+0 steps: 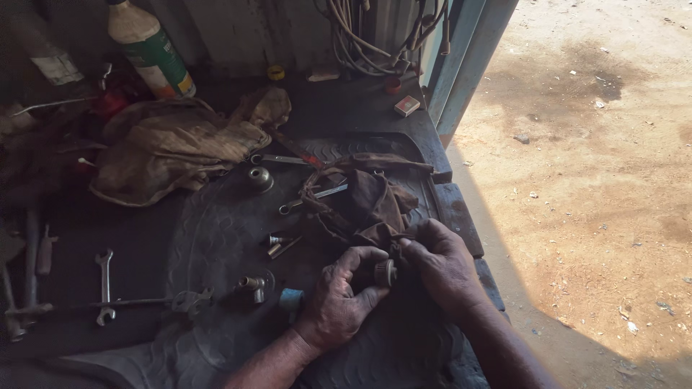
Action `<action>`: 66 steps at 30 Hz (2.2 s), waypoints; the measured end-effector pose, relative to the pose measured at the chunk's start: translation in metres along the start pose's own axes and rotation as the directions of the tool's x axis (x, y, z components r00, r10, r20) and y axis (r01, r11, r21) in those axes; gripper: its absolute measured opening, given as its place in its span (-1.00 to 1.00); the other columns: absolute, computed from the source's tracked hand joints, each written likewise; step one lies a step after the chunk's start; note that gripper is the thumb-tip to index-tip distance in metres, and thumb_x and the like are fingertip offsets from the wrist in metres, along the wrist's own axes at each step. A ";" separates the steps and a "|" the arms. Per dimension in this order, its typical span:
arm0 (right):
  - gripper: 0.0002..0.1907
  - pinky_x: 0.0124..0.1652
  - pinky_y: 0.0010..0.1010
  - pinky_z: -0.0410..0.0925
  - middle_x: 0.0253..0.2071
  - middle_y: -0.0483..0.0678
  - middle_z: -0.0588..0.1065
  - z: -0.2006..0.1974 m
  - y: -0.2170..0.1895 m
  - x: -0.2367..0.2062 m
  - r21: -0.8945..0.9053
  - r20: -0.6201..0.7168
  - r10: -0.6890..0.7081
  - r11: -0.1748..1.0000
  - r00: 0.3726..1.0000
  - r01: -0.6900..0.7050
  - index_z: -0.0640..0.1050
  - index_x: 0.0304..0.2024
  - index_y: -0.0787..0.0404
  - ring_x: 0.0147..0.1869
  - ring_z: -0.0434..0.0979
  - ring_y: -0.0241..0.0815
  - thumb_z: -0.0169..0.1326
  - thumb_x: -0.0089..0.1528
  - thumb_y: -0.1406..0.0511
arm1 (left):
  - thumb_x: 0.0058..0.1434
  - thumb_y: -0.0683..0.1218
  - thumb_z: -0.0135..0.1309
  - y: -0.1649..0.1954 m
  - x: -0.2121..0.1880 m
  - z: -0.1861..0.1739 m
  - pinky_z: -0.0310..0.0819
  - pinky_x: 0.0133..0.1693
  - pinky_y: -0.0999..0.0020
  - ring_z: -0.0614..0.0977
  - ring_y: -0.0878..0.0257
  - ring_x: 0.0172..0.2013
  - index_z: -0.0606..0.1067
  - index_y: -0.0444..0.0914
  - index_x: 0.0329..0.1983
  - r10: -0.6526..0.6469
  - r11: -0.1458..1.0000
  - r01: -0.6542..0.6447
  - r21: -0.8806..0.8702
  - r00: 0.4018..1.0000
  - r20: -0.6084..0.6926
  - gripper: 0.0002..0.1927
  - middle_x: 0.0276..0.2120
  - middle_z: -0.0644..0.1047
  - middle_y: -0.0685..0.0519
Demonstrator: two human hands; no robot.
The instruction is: The person uses a flat metal file to scrape and clean the grooves of a small cylindrical metal part. They then wipe the part with a rag and continue to clean it by hand, removing debris from the grooves.
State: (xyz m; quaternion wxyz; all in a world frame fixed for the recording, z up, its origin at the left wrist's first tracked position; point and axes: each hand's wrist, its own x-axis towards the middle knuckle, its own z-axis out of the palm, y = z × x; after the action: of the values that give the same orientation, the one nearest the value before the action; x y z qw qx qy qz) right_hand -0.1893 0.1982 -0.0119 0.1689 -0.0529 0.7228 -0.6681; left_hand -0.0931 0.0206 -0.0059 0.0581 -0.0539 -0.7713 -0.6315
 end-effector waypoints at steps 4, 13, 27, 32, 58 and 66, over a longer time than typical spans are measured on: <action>-0.75 -0.16 -0.49 0.42 -0.21 -0.10 0.58 -0.003 0.004 -0.005 0.076 -0.036 0.020 0.997 0.999 -0.017 0.57 0.01 0.27 -0.18 0.52 -0.38 0.04 0.30 0.35 | 0.24 -0.23 0.10 -0.001 -0.003 -0.007 0.56 0.09 0.36 0.66 0.27 0.04 0.41 -0.28 0.23 -0.045 0.988 0.050 -0.144 0.998 0.037 -0.54 -0.01 0.64 0.00; -0.66 -0.19 -0.42 0.46 -0.17 0.00 0.61 0.010 -0.011 -0.037 0.393 -0.023 0.082 0.917 0.996 -0.066 0.60 0.08 0.31 -0.17 0.59 -0.27 0.04 0.27 0.36 | 0.36 -0.06 0.02 -0.002 -0.005 -0.016 0.54 0.01 0.34 0.69 0.25 -0.04 0.53 -0.29 0.11 -0.013 0.995 0.021 -0.093 0.996 0.086 -0.67 -0.08 0.69 0.00; -0.89 -0.33 -0.44 0.49 -0.40 -0.07 0.58 0.042 -0.015 -0.054 -0.229 -0.158 -0.255 0.949 0.954 0.216 0.63 -0.32 0.31 -0.36 0.63 -0.31 0.22 0.11 0.39 | 0.41 -0.06 -0.04 -0.006 0.003 -0.027 0.53 0.03 0.25 0.69 0.10 0.01 0.50 -0.31 0.11 0.156 0.987 -0.151 -0.047 0.979 0.134 -0.69 -0.06 0.66 -0.08; -0.84 -0.28 -0.42 0.48 -0.44 -0.06 0.63 0.046 -0.019 -0.049 -0.388 -0.238 -0.142 0.921 0.961 0.040 0.61 -0.30 0.27 -0.35 0.65 -0.33 0.18 0.16 0.29 | 0.31 -0.10 0.10 0.003 0.001 -0.023 0.63 -0.10 0.27 0.77 0.11 -0.12 0.52 -0.28 0.00 -0.050 0.991 0.030 0.130 0.986 0.157 -0.75 -0.18 0.70 -0.06; -0.76 -0.20 -0.50 0.46 -0.30 -0.09 0.59 0.030 -0.001 -0.040 0.016 -0.021 0.112 0.994 0.993 -0.112 0.56 -0.14 0.28 -0.23 0.57 -0.37 0.24 0.14 0.36 | 0.06 -0.23 0.17 -0.003 -0.001 -0.014 0.59 -0.08 0.23 0.71 0.09 -0.09 0.49 -0.25 -0.08 -0.001 0.987 0.008 0.160 0.999 -0.044 -0.67 -0.16 0.61 -0.03; -0.78 -0.32 -0.41 0.44 -0.48 -0.04 0.61 0.036 -0.016 -0.044 -0.301 -0.153 0.138 0.937 0.979 -0.179 0.61 -0.26 0.23 -0.38 0.57 -0.30 0.19 0.02 0.34 | 0.02 -0.21 0.17 -0.003 0.000 -0.009 0.56 -0.08 0.20 0.68 0.05 -0.07 0.50 -0.27 -0.07 0.090 0.975 -0.079 0.206 0.995 -0.046 -0.65 -0.14 0.60 -0.06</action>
State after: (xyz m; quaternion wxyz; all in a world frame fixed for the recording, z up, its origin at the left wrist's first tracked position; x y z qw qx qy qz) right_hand -0.1387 0.1757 0.0096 0.1644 0.0230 0.8309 -0.5311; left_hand -0.0938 0.0111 -0.0067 0.1114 -0.0631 -0.8271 -0.5472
